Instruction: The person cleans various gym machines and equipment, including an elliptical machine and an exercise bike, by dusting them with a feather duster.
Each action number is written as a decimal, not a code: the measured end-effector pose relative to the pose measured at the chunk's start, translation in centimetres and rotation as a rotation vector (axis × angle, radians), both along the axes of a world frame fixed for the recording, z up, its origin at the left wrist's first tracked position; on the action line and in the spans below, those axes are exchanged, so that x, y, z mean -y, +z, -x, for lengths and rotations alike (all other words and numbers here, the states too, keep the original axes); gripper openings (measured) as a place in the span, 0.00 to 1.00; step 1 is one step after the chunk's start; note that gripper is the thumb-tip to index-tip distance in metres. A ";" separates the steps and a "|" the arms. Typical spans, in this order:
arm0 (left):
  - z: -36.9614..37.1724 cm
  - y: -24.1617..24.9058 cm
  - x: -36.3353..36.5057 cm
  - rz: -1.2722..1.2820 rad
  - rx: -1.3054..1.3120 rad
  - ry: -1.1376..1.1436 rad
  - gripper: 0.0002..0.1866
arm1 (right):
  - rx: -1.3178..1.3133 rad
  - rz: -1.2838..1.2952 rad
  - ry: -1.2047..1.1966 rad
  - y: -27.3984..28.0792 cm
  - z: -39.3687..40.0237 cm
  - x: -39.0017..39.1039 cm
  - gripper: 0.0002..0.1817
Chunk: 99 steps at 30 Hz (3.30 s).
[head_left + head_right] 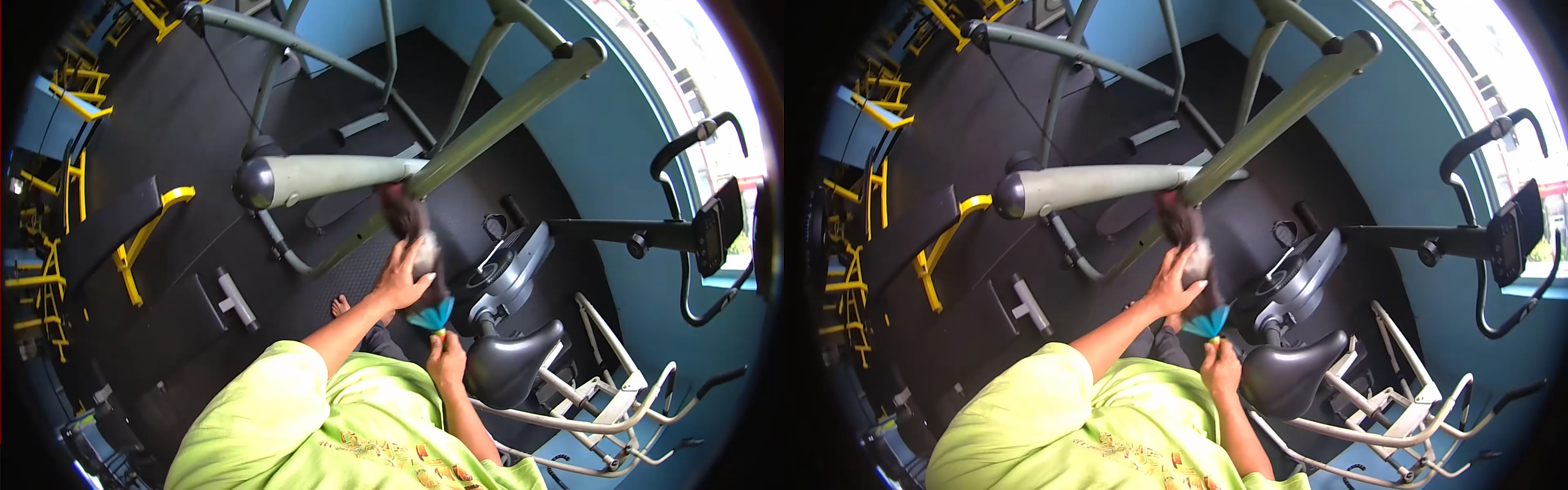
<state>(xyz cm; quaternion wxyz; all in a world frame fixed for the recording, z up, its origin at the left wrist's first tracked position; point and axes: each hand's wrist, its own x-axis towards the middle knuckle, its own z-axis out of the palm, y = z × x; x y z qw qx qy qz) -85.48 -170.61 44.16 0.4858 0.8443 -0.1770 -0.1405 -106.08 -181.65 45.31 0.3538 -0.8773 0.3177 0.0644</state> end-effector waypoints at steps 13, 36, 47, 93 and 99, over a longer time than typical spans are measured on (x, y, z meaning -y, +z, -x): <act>1.2 -3.7 -5.7 -0.243 -0.197 0.029 0.37 | -0.032 0.014 0.068 -4.2 -2.6 -5.4 0.12; 7.1 -33.6 -28.2 -0.041 -0.510 0.290 0.41 | -0.324 0.048 0.204 -26.6 -5.2 -28.4 0.14; 8.3 -37.9 -33.3 -0.111 -0.710 0.275 0.42 | -0.592 -0.024 0.245 -29.9 -6.6 -33.1 0.17; 5.1 -35.2 -32.7 0.116 -0.725 0.187 0.42 | -0.233 0.037 -0.100 -26.7 -8.0 -32.3 0.16; 4.3 -28.7 -29.0 0.243 -0.748 0.018 0.40 | -0.160 0.183 -0.072 -21.2 -6.3 -28.0 0.14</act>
